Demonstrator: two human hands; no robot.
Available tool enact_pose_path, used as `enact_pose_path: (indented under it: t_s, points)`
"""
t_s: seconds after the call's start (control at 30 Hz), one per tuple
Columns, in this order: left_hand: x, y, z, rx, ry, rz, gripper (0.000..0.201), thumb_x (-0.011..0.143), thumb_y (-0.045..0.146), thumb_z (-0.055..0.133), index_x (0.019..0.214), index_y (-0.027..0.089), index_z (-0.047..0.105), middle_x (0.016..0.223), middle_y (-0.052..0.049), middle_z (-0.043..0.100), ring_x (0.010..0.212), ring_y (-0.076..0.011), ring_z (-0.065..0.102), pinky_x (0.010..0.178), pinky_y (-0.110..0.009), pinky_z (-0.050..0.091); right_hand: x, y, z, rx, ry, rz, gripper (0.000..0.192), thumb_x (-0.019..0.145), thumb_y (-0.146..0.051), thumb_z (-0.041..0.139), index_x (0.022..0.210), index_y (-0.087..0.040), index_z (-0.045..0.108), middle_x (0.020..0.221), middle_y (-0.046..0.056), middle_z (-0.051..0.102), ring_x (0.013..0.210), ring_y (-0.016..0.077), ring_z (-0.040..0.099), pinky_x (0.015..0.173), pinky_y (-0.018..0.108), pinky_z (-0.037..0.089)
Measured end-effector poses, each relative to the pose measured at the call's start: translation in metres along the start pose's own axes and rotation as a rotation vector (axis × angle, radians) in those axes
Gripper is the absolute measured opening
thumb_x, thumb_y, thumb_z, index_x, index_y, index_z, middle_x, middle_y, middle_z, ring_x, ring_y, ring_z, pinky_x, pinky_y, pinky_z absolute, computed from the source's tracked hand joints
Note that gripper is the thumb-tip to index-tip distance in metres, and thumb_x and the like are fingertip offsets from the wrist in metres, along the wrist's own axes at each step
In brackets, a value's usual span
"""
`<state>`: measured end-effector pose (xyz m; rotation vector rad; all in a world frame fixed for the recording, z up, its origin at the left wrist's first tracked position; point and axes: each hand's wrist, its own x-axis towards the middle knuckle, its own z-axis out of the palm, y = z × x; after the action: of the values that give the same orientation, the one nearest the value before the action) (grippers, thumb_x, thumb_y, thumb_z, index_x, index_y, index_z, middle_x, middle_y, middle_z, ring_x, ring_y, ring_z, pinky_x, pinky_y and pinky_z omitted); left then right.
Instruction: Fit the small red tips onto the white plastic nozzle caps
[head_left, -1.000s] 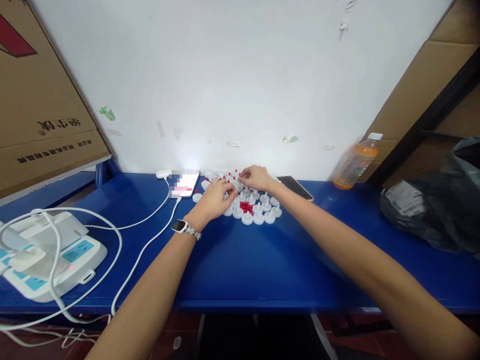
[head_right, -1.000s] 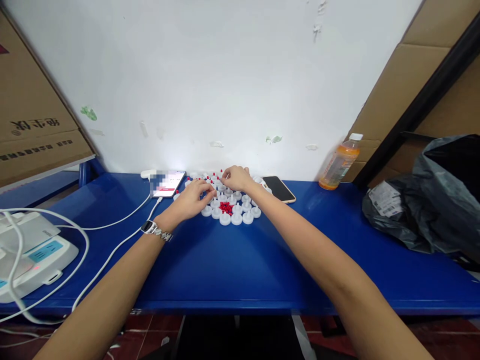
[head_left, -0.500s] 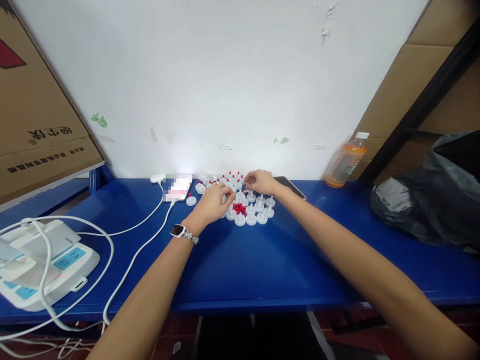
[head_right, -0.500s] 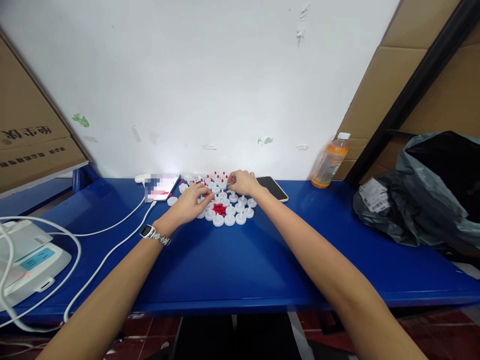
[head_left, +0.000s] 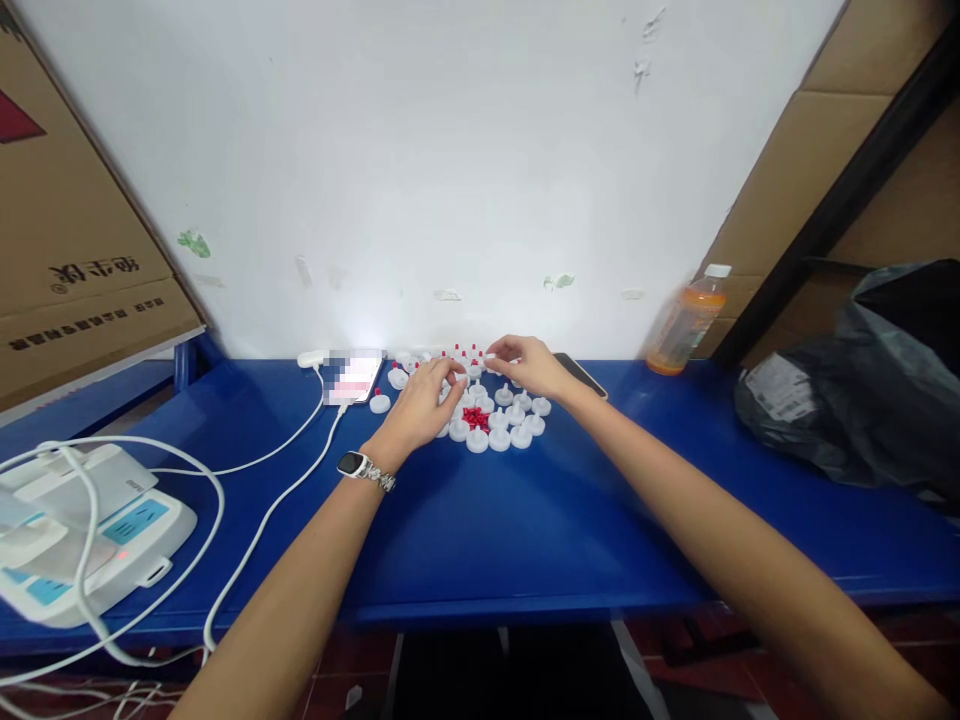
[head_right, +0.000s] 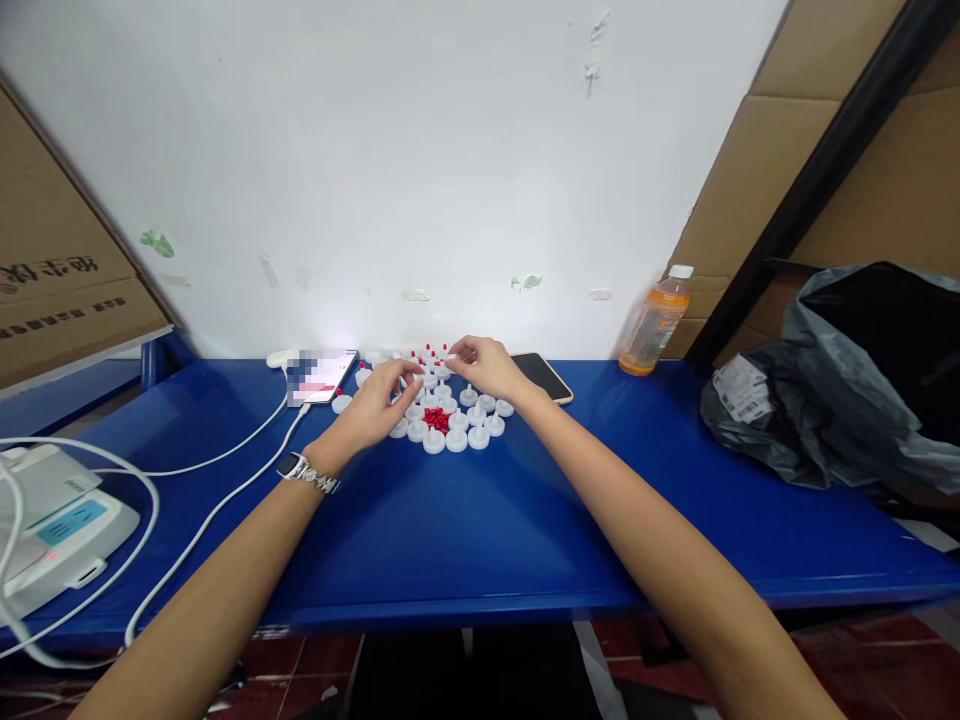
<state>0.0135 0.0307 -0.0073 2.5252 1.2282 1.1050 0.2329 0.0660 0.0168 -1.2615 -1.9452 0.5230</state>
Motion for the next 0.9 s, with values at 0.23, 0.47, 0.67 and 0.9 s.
enact_pose_path:
  t_s: [0.23, 0.47, 0.67, 0.9]
  points:
    - [-0.004, 0.023, 0.001, -0.083, -0.058, 0.037, 0.029, 0.105, 0.040, 0.032, 0.092, 0.021, 0.048, 0.084, -0.002, 0.055, 0.078, -0.0174, 0.054, 0.072, -0.032, 0.042, -0.050, -0.023, 0.014, 0.494, -0.072, -0.005, 0.038, 0.087, -0.054, 0.062, 0.094, -0.018, 0.070, 0.078, 0.002, 0.070, 0.075, 0.0176, 0.066, 0.075, 0.031, 0.053]
    - [-0.004, 0.025, 0.002, -0.104, 0.014, -0.005, 0.032, 0.106, 0.039, 0.025, 0.083, 0.021, 0.038, 0.076, 0.000, 0.049, 0.071, -0.0158, 0.048, 0.069, -0.031, 0.037, -0.057, -0.033, 0.020, 0.636, -0.149, 0.037, 0.038, 0.081, -0.054, 0.070, 0.094, -0.018, 0.069, 0.076, 0.002, 0.070, 0.070, 0.0156, 0.066, 0.068, 0.028, 0.051]
    - [-0.006, 0.030, 0.001, -0.183, -0.034, 0.041, 0.035, 0.106, 0.041, 0.029, 0.080, 0.021, 0.040, 0.076, -0.001, 0.050, 0.071, -0.0152, 0.048, 0.068, -0.030, 0.037, -0.056, -0.030, 0.016, 0.662, -0.125, 0.017, 0.038, 0.081, -0.055, 0.070, 0.089, -0.018, 0.069, 0.078, 0.003, 0.070, 0.069, 0.0144, 0.063, 0.066, 0.028, 0.050]
    - [0.003, 0.021, 0.000, -0.361, 0.149, -0.217, 0.046, 0.104, 0.051, 0.024, 0.074, 0.020, 0.042, 0.068, 0.000, 0.046, 0.064, -0.0148, 0.046, 0.063, -0.030, 0.036, -0.063, -0.033, -0.005, 0.086, 0.155, -0.324, 0.025, 0.088, -0.037, 0.067, 0.107, -0.022, 0.070, 0.103, 0.007, 0.069, 0.091, 0.0202, 0.064, 0.084, 0.036, 0.052]
